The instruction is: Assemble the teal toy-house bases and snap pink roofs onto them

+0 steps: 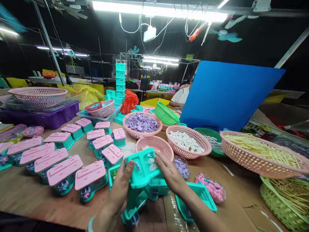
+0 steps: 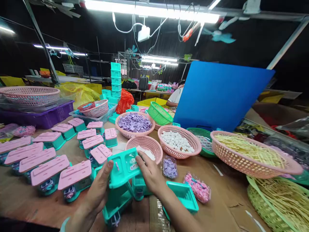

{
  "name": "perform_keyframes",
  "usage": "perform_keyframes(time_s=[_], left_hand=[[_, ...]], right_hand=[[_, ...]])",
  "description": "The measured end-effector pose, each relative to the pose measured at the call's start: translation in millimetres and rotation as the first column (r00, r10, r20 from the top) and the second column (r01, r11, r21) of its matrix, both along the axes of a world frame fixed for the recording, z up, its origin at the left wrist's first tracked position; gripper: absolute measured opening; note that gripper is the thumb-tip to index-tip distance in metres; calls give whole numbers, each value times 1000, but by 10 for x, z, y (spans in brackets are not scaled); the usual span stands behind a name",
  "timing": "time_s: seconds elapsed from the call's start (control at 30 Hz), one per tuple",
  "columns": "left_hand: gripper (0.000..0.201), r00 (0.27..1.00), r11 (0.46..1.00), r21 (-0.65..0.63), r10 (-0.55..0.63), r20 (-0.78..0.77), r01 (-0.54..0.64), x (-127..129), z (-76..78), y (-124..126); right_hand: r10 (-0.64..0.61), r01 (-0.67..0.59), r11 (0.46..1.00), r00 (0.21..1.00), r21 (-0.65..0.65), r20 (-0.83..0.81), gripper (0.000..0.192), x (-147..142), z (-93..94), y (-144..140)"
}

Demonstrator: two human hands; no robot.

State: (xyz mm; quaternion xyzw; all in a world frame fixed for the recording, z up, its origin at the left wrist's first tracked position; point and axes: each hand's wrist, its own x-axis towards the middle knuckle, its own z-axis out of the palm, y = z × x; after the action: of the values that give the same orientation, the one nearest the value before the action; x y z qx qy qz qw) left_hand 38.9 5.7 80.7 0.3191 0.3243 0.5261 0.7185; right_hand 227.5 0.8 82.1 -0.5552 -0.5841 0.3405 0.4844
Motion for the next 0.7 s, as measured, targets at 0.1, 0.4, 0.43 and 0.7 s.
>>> perform_keyframes(time_s=[0.1,0.4,0.43,0.7], left_hand=[[64,993,994,-23,107,-49,-108,-14,-11,207],[77,989,966,-213,138,-51,-146,-208,-299,381],[79,986,967,-198,146,-81,-159,-246,-333,402],[86,982,990,-127,43,-184,-67,-246,-342,518]], right_hand=[[-1,10,1000,948,-26,317,33,137,61,848],[-246,360,932,716,-45,654,31,794,-68,2656],[-269,401,915,682,-40,681,32,910,-57,2722],[-196,449,891,522,-72,830,32,1383,-49,2962]])
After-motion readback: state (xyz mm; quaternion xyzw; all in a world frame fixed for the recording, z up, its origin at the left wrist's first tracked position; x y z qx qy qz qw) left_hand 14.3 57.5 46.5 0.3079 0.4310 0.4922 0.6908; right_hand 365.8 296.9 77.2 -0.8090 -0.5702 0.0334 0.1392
